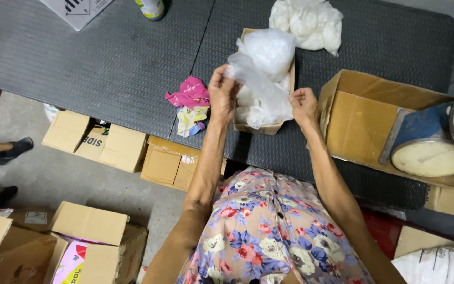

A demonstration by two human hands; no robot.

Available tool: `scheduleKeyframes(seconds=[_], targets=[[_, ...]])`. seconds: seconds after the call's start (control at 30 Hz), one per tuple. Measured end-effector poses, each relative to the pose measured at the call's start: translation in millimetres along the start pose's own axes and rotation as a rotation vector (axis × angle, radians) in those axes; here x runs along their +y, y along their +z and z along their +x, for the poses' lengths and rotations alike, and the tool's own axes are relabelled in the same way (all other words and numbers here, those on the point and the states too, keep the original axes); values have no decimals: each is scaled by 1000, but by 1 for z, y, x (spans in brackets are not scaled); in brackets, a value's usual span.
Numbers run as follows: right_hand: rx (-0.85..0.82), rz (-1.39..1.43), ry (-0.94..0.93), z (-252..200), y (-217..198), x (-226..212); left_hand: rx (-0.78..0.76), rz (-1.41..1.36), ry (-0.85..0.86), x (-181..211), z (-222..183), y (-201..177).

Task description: Measure white powder using a scoop and a scale and package it into small plastic bags.

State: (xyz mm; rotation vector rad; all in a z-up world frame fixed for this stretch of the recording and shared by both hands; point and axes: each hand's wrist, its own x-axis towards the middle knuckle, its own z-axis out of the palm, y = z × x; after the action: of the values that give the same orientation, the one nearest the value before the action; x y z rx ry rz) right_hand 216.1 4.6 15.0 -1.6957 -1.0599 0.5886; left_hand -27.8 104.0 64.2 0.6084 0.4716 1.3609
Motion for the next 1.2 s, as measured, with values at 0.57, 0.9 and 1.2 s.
scheduleKeyframes(seconds=[0.57,0.9,1.2], targets=[[-297,1308,343,0,-33,-119,-649,1329,649,42,-83,83],[-447,1358,308,-7,-37,-102,-244,817,-54,24,-55,76],[-359,1277,303,2,-60,-92,-93,1180,168,12,-38,53]])
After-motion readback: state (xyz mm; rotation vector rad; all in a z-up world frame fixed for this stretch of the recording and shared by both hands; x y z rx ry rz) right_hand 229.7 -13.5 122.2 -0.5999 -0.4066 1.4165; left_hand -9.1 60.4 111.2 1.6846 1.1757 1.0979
